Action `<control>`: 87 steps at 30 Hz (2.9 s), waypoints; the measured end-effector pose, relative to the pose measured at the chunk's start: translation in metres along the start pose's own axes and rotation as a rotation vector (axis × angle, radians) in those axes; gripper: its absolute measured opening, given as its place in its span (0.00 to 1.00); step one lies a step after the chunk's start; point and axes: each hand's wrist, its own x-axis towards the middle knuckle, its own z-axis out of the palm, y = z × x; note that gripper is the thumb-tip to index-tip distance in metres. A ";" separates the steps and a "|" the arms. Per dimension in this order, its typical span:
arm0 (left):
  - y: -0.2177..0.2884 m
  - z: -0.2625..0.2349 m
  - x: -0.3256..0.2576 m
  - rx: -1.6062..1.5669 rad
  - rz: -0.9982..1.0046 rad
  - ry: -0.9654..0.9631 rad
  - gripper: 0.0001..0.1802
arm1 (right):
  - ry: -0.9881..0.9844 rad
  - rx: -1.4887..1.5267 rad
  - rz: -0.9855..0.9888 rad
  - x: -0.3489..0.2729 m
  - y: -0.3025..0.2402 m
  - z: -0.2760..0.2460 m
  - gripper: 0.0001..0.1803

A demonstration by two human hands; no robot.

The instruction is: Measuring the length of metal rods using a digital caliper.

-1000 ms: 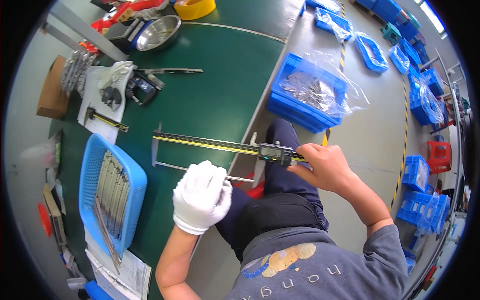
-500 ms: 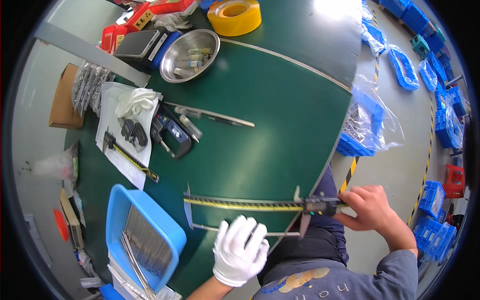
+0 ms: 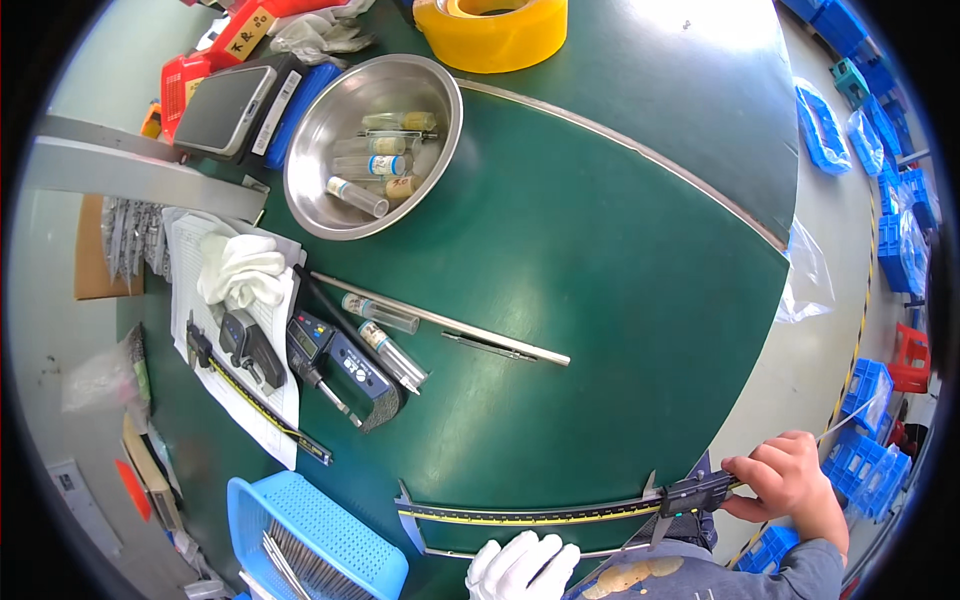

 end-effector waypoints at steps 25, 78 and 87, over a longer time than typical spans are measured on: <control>-0.001 0.001 0.005 0.012 0.000 0.043 0.15 | -0.037 -0.008 -0.073 0.011 -0.002 -0.009 0.19; -0.118 -0.062 0.228 0.317 0.533 -0.015 0.17 | 0.024 0.017 -0.097 0.014 0.000 -0.001 0.23; -0.115 -0.068 0.226 0.339 0.449 -0.069 0.13 | 0.029 0.026 -0.085 0.015 -0.001 -0.002 0.21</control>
